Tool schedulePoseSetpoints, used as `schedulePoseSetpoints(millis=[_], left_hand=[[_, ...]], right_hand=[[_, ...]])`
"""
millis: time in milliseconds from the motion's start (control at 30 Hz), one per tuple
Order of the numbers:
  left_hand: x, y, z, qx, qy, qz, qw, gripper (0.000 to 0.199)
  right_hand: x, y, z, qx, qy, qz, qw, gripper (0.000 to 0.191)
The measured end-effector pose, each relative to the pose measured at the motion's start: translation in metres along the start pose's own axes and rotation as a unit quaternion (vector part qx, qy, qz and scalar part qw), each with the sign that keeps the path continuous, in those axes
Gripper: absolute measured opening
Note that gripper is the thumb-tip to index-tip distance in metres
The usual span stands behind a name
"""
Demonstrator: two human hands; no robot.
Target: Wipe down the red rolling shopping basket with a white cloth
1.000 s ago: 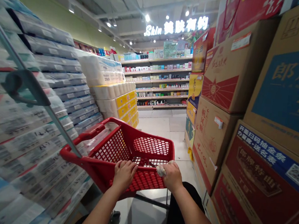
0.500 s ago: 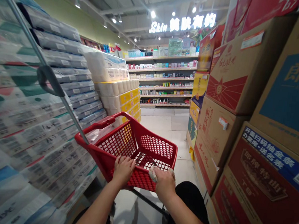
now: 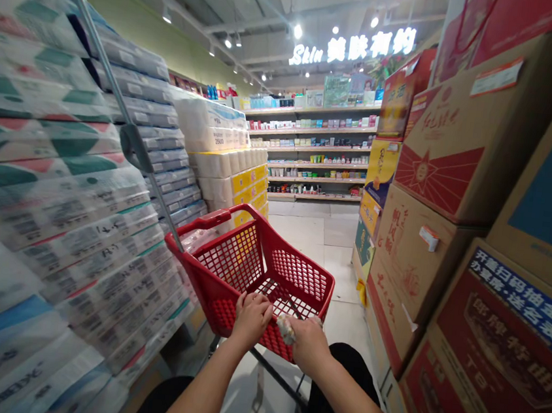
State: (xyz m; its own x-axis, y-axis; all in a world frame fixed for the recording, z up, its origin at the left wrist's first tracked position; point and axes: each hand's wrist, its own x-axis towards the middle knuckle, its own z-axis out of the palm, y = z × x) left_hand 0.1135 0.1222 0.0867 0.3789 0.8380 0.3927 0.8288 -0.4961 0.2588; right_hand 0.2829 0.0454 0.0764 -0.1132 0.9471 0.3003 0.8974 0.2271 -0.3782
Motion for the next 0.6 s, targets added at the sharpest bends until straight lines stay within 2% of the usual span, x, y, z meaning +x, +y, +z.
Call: schedulePoseSetpoints(millis=[167, 267, 367, 467, 600], left_hand=[[-0.001, -0.011, -0.006, 0.017, -0.008, -0.022, 1.0, 0.031], [-0.005, -0.024, -0.012, 0.021, -0.014, -0.027, 0.999, 0.034], [-0.009, -0.033, -0.018, 0.023, -0.011, -0.026, 0.999, 0.036], [-0.016, -0.03, -0.02, 0.032, -0.002, -0.05, 0.998, 0.033], [-0.025, -0.016, -0.016, 0.053, 0.007, -0.062, 0.997, 0.028]], right_hand=[[-0.006, -0.014, 0.015, 0.013, -0.006, -0.014, 1.0, 0.043], [-0.01, -0.01, 0.016, 0.002, -0.017, -0.047, 0.999, 0.041], [-0.011, 0.0, 0.015, -0.008, -0.004, -0.064, 0.998, 0.033], [-0.01, -0.001, 0.018, -0.008, -0.002, -0.063, 0.998, 0.028], [-0.008, -0.018, 0.027, -0.002, -0.007, -0.061, 0.998, 0.02]])
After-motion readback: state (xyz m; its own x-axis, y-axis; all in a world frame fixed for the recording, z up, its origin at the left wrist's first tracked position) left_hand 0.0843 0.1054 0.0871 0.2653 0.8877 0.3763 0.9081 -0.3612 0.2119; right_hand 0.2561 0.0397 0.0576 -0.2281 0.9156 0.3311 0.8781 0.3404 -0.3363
